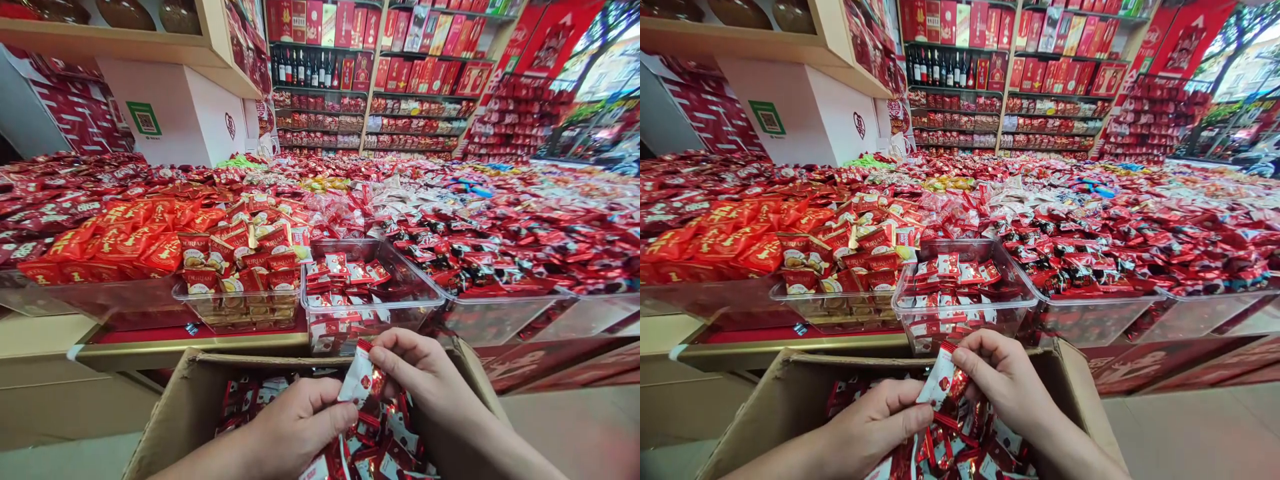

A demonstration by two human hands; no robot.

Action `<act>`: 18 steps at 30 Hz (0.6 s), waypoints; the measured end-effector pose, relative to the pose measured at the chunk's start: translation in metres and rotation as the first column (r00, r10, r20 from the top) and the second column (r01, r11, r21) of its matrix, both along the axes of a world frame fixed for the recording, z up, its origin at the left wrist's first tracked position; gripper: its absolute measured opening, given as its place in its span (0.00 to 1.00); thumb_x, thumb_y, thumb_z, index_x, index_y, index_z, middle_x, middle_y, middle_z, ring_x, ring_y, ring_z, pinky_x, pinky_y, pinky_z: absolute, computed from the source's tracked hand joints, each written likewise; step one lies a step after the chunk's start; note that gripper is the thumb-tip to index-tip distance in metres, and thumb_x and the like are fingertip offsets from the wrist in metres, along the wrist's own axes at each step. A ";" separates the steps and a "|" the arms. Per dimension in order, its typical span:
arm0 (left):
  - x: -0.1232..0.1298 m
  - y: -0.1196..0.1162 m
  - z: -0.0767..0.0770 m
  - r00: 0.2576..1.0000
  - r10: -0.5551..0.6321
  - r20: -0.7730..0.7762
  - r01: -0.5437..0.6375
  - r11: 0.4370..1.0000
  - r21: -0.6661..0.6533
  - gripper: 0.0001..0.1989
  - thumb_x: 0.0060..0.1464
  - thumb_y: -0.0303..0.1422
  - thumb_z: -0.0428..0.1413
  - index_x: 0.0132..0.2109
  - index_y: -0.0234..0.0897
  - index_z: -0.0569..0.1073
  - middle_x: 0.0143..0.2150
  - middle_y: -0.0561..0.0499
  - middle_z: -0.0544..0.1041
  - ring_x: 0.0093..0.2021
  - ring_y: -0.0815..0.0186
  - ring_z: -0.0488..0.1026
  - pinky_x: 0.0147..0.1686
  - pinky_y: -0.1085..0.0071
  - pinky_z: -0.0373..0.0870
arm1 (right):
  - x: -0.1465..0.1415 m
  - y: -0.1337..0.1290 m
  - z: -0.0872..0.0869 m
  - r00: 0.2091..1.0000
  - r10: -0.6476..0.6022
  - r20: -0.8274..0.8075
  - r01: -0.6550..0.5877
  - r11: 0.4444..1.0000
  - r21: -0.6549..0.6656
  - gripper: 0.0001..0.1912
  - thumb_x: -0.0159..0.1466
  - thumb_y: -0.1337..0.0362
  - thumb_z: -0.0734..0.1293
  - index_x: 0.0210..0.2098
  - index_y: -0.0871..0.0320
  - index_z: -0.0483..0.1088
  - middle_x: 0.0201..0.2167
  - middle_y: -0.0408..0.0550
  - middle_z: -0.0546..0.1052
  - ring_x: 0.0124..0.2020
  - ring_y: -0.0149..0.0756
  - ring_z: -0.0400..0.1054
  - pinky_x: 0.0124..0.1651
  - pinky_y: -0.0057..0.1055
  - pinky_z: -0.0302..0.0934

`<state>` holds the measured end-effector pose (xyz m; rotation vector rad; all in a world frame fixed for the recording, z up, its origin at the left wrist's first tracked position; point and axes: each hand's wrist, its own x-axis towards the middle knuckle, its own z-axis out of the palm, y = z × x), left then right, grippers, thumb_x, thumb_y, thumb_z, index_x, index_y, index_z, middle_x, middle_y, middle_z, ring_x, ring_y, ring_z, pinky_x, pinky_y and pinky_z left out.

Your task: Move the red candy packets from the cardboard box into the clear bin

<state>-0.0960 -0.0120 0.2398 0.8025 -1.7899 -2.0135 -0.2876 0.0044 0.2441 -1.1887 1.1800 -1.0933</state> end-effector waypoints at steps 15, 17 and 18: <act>-0.003 0.005 0.000 0.965 0.056 0.255 0.042 0.930 -0.364 0.16 0.56 0.39 0.47 0.37 0.34 0.76 0.27 0.52 0.74 0.28 0.69 0.67 0.29 0.77 0.62 | -0.031 -0.035 0.098 0.635 -0.459 -0.621 -0.164 0.706 -0.689 0.07 0.59 0.62 0.63 0.33 0.55 0.72 0.29 0.47 0.76 0.29 0.35 0.68 0.32 0.30 0.60; -0.003 0.004 -0.003 0.961 0.051 0.273 0.058 0.924 -0.377 0.16 0.56 0.38 0.47 0.37 0.33 0.76 0.27 0.51 0.74 0.27 0.69 0.66 0.29 0.78 0.62 | -0.034 -0.060 0.103 0.530 -0.318 -0.786 -0.287 0.805 -0.519 0.08 0.58 0.63 0.63 0.31 0.57 0.74 0.27 0.47 0.77 0.28 0.35 0.68 0.31 0.30 0.59; -0.003 0.004 -0.004 0.959 0.043 0.282 0.070 0.922 -0.381 0.16 0.55 0.37 0.47 0.38 0.32 0.76 0.27 0.51 0.74 0.27 0.69 0.67 0.28 0.78 0.62 | -0.034 -0.072 0.102 0.494 -0.189 -0.849 -0.349 0.851 -0.393 0.08 0.57 0.63 0.64 0.30 0.57 0.75 0.26 0.46 0.77 0.27 0.34 0.68 0.30 0.29 0.59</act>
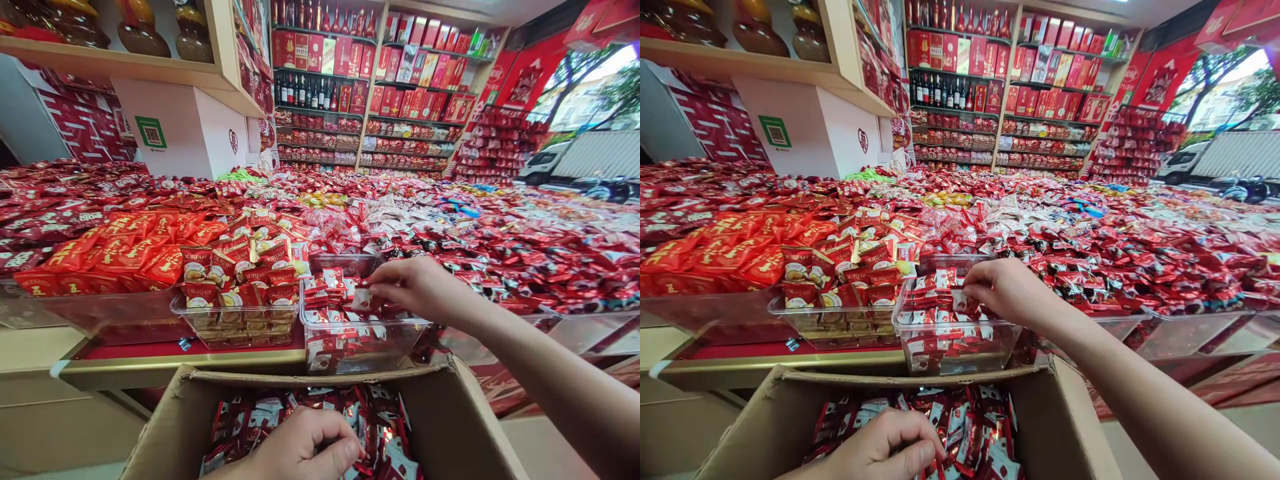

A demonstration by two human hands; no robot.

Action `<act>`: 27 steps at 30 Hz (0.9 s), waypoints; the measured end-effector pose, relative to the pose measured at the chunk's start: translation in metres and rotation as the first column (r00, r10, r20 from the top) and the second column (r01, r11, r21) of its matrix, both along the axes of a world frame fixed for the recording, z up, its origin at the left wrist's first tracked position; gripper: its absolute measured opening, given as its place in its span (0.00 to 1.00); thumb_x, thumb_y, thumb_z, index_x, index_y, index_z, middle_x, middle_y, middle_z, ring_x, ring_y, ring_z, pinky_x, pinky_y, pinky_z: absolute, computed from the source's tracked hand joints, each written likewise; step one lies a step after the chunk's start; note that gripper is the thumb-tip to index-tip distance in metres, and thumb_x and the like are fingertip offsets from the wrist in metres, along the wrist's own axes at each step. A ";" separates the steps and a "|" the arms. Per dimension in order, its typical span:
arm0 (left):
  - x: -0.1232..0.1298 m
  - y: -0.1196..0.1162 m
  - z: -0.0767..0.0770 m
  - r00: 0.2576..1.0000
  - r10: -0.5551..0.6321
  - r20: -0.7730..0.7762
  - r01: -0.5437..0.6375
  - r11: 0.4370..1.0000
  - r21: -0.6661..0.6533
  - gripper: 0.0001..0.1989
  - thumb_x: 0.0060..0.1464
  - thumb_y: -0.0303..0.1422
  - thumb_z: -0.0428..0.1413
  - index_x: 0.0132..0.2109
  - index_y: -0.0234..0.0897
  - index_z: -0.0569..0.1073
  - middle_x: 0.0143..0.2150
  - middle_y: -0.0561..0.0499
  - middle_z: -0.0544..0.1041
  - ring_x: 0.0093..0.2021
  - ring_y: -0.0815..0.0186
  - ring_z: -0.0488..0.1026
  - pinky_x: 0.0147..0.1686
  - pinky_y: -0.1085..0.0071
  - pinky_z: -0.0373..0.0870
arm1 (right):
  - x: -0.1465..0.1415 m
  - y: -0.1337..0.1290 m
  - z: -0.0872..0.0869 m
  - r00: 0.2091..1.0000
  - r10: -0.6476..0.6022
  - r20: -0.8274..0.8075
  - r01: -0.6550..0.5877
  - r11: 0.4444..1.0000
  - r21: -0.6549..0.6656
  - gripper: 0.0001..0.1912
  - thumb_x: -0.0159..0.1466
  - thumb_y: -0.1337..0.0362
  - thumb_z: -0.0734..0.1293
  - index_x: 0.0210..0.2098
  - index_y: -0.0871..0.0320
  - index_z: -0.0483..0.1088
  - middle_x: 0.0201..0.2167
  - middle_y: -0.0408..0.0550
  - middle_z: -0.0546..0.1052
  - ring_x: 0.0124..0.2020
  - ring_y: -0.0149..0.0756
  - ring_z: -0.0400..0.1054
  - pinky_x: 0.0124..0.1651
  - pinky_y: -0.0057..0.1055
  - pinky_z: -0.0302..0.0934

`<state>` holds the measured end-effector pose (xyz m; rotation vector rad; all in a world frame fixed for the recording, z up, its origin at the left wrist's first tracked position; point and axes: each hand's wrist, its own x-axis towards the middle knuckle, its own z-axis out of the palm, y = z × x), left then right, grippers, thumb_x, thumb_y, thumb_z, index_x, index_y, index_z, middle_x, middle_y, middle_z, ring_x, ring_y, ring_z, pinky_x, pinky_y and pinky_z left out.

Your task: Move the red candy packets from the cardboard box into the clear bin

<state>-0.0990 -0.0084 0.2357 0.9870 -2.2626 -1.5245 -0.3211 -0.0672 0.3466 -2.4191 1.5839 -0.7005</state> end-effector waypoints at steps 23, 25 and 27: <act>0.002 -0.005 -0.007 0.993 -0.112 0.040 0.117 0.982 -0.150 0.18 0.55 0.37 0.46 0.38 0.30 0.77 0.31 0.44 0.79 0.31 0.65 0.74 0.30 0.78 0.66 | 0.020 -0.047 -0.040 0.950 0.312 -0.013 -0.199 0.638 0.744 0.18 0.53 0.49 0.66 0.26 0.58 0.76 0.15 0.40 0.70 0.16 0.25 0.56 0.22 0.25 0.51; 0.002 -0.006 -0.007 0.993 -0.113 0.018 0.114 0.981 -0.158 0.18 0.55 0.37 0.46 0.38 0.30 0.77 0.31 0.44 0.79 0.31 0.65 0.74 0.31 0.78 0.66 | 0.021 -0.047 -0.039 0.953 0.301 -0.040 -0.182 0.672 0.718 0.14 0.53 0.53 0.67 0.28 0.58 0.75 0.17 0.40 0.71 0.18 0.25 0.57 0.22 0.24 0.51; 0.002 -0.006 -0.004 0.997 -0.079 0.005 0.079 0.982 -0.173 0.18 0.55 0.36 0.46 0.37 0.30 0.77 0.29 0.44 0.79 0.30 0.65 0.74 0.30 0.77 0.66 | 0.023 -0.046 -0.039 0.955 0.293 -0.044 -0.180 0.692 0.699 0.12 0.54 0.56 0.67 0.29 0.58 0.75 0.19 0.40 0.72 0.19 0.25 0.58 0.22 0.23 0.51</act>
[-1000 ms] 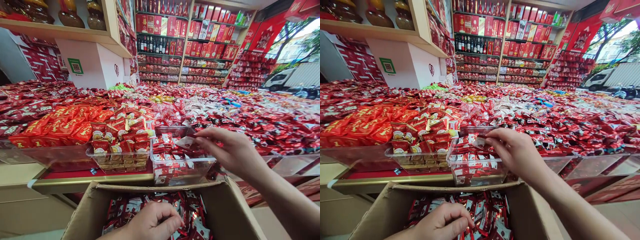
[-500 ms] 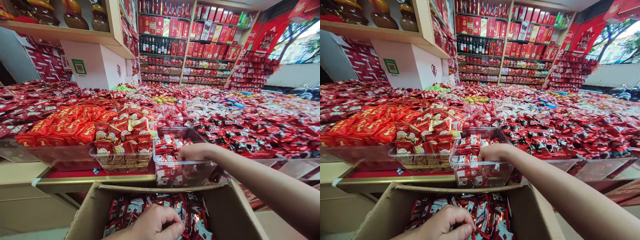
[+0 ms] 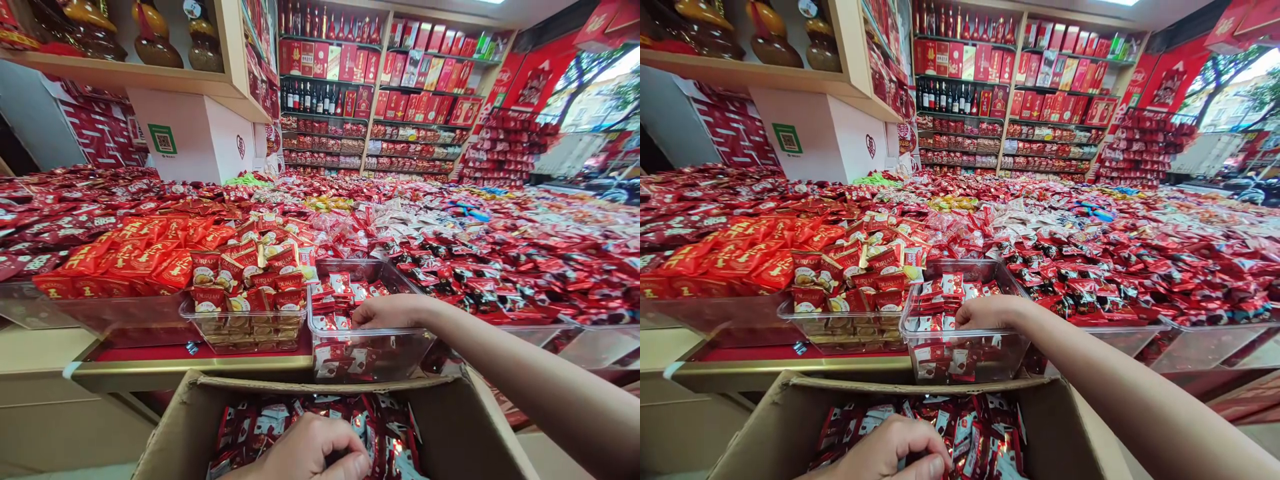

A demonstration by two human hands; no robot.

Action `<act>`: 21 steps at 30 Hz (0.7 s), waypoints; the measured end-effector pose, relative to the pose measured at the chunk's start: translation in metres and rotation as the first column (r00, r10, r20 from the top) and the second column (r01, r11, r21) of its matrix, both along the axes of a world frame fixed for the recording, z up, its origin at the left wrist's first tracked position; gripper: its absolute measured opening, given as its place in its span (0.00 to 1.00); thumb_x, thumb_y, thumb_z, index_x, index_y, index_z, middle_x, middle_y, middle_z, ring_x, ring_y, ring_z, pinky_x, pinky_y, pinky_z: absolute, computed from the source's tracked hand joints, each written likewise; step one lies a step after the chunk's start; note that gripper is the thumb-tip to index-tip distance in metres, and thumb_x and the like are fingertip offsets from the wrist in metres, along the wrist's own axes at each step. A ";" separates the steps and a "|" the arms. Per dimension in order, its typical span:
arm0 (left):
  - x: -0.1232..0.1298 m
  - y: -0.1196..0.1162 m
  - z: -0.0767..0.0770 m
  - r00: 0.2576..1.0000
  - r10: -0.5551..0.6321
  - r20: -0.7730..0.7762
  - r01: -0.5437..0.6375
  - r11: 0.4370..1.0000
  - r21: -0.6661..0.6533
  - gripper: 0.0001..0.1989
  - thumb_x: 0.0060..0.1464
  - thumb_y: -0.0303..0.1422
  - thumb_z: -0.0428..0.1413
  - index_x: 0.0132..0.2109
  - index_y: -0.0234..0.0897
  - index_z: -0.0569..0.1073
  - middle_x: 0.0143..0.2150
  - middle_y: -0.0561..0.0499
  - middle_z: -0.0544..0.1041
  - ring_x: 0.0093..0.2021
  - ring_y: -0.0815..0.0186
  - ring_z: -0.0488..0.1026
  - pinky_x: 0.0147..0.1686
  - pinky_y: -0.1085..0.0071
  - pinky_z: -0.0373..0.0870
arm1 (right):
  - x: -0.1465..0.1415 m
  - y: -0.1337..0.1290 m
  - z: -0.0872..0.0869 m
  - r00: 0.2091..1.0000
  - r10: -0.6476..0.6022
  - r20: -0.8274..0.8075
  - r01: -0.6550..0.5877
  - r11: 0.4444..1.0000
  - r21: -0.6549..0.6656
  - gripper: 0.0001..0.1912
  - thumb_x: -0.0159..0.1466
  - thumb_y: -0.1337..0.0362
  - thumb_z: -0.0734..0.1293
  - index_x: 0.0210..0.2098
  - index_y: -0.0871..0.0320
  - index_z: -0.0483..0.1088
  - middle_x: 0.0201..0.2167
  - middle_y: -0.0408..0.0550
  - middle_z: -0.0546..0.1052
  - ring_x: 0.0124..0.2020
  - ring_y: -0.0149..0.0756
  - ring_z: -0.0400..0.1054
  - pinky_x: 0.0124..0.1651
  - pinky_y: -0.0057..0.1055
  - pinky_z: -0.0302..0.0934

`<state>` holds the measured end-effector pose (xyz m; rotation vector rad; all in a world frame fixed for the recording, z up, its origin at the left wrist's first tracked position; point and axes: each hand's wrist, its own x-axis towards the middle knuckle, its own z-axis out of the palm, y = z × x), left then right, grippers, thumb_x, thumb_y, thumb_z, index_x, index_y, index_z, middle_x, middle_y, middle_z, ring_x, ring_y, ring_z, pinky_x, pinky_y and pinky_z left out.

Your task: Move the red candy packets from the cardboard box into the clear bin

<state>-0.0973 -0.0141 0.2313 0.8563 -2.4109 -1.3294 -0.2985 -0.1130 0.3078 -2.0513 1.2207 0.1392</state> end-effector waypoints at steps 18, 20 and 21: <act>0.003 -0.043 0.102 0.561 0.473 -0.679 -0.631 0.776 0.020 0.11 0.57 0.36 0.47 0.34 0.36 0.70 0.25 0.56 0.66 0.21 0.74 0.60 0.22 0.78 0.57 | 0.005 0.002 0.001 0.873 -0.102 0.477 0.230 0.948 -0.219 0.20 0.59 0.49 0.60 0.24 0.61 0.65 0.19 0.42 0.67 0.20 0.27 0.59 0.24 0.26 0.53; -0.008 -0.061 0.113 0.551 0.446 -0.705 -0.664 0.747 -0.046 0.09 0.56 0.34 0.48 0.32 0.36 0.69 0.25 0.57 0.65 0.24 0.73 0.61 0.24 0.78 0.59 | 0.010 0.008 0.013 0.698 -0.092 0.710 0.257 0.958 -0.128 0.22 0.59 0.46 0.59 0.27 0.61 0.64 0.21 0.41 0.67 0.21 0.27 0.60 0.27 0.27 0.55; -0.013 -0.069 0.117 0.548 0.438 -0.712 -0.673 0.736 -0.066 0.08 0.55 0.33 0.48 0.32 0.36 0.68 0.24 0.57 0.65 0.24 0.72 0.61 0.25 0.77 0.59 | 0.013 0.012 0.018 0.615 -0.089 0.784 0.230 0.971 -0.070 0.22 0.57 0.45 0.60 0.30 0.60 0.64 0.22 0.41 0.67 0.22 0.27 0.62 0.28 0.28 0.57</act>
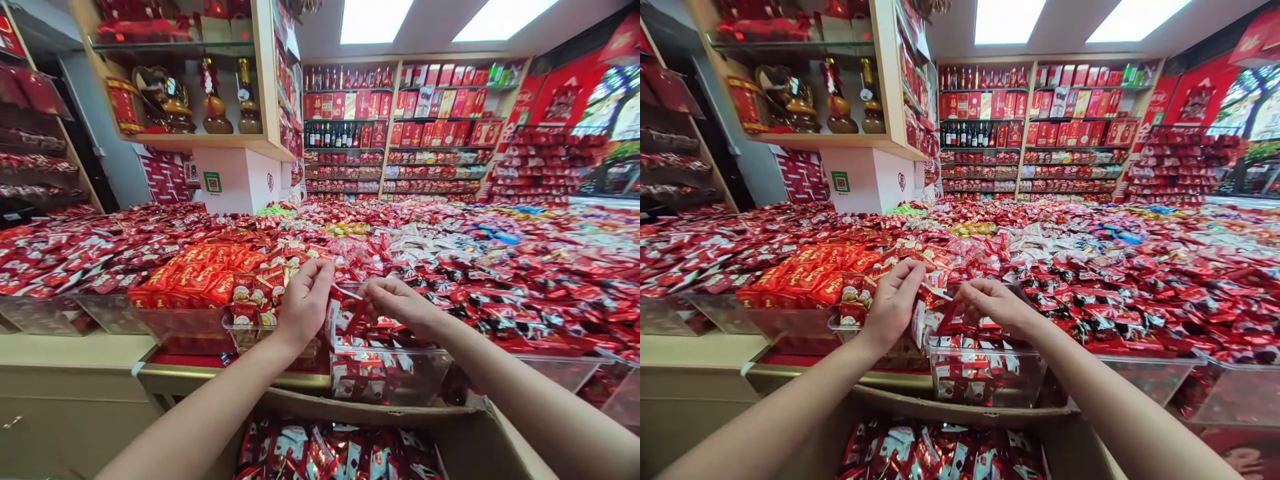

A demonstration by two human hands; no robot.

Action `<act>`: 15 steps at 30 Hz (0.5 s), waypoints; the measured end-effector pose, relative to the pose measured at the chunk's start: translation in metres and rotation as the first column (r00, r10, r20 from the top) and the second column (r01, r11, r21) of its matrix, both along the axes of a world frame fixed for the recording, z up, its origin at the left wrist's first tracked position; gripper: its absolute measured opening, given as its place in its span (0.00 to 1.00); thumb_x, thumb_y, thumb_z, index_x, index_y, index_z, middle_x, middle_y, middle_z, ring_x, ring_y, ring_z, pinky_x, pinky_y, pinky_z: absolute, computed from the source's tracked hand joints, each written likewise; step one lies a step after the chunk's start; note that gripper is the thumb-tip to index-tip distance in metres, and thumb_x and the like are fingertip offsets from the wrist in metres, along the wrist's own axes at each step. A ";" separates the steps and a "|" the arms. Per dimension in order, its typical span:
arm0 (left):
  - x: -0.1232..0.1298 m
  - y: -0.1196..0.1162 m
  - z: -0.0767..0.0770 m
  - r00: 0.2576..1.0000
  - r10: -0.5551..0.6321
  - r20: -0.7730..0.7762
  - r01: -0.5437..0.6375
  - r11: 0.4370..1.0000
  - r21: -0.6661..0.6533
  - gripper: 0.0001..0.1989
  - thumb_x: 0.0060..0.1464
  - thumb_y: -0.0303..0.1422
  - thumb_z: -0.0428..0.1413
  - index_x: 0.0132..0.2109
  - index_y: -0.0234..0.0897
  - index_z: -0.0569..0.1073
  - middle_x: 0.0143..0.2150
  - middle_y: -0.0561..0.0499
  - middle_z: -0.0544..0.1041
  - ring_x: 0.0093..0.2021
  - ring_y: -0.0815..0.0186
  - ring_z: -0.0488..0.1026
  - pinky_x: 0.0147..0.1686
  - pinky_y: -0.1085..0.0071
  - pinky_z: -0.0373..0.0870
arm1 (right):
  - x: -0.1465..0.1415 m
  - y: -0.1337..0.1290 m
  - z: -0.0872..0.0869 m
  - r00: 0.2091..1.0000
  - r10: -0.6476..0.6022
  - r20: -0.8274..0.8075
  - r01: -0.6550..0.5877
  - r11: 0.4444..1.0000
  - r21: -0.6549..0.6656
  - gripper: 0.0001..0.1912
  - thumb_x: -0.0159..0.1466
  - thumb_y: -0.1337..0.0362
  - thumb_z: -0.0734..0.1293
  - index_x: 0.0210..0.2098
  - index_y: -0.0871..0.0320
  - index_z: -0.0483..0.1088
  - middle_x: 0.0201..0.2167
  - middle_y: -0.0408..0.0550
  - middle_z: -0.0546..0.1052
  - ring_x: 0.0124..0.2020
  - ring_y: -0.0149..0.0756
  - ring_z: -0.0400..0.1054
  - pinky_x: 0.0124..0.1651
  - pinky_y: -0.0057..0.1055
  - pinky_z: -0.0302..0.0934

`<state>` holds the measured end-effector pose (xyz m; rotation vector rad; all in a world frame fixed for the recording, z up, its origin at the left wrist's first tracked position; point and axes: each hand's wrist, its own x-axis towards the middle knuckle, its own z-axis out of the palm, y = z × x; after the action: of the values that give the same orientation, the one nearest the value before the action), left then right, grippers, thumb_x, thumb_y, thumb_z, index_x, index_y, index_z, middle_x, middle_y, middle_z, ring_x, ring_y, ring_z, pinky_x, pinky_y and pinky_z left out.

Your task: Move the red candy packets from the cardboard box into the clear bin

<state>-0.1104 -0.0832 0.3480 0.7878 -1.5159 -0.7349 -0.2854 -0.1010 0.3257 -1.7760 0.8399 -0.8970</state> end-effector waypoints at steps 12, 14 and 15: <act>-0.004 -0.021 -0.017 0.978 -0.175 0.110 0.167 0.983 0.076 0.12 0.54 0.40 0.52 0.38 0.35 0.70 0.22 0.56 0.70 0.24 0.69 0.67 0.26 0.75 0.62 | -0.007 0.001 0.015 0.924 -0.214 0.318 0.237 0.971 -0.033 0.15 0.55 0.55 0.68 0.26 0.59 0.62 0.20 0.37 0.67 0.20 0.24 0.62 0.23 0.23 0.55; -0.002 -0.022 -0.025 0.960 -0.254 0.121 0.241 0.964 0.111 0.14 0.53 0.41 0.53 0.39 0.34 0.72 0.25 0.54 0.74 0.26 0.67 0.70 0.29 0.74 0.65 | -0.008 0.000 0.013 0.924 -0.215 0.316 0.235 0.972 -0.026 0.14 0.55 0.56 0.68 0.25 0.59 0.63 0.20 0.38 0.68 0.20 0.25 0.64 0.24 0.24 0.56; -0.001 -0.023 -0.029 0.952 -0.282 0.121 0.268 0.956 0.121 0.14 0.52 0.40 0.54 0.39 0.34 0.73 0.28 0.52 0.75 0.29 0.66 0.71 0.31 0.72 0.67 | -0.007 0.000 0.011 0.935 -0.200 0.294 0.220 0.975 -0.036 0.14 0.55 0.56 0.68 0.25 0.60 0.63 0.20 0.39 0.69 0.21 0.25 0.64 0.25 0.24 0.57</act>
<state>-0.1117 -0.1066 0.3193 0.7228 -1.7454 -0.9899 -0.2928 -0.1009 0.3372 -1.5800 0.8235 -1.3056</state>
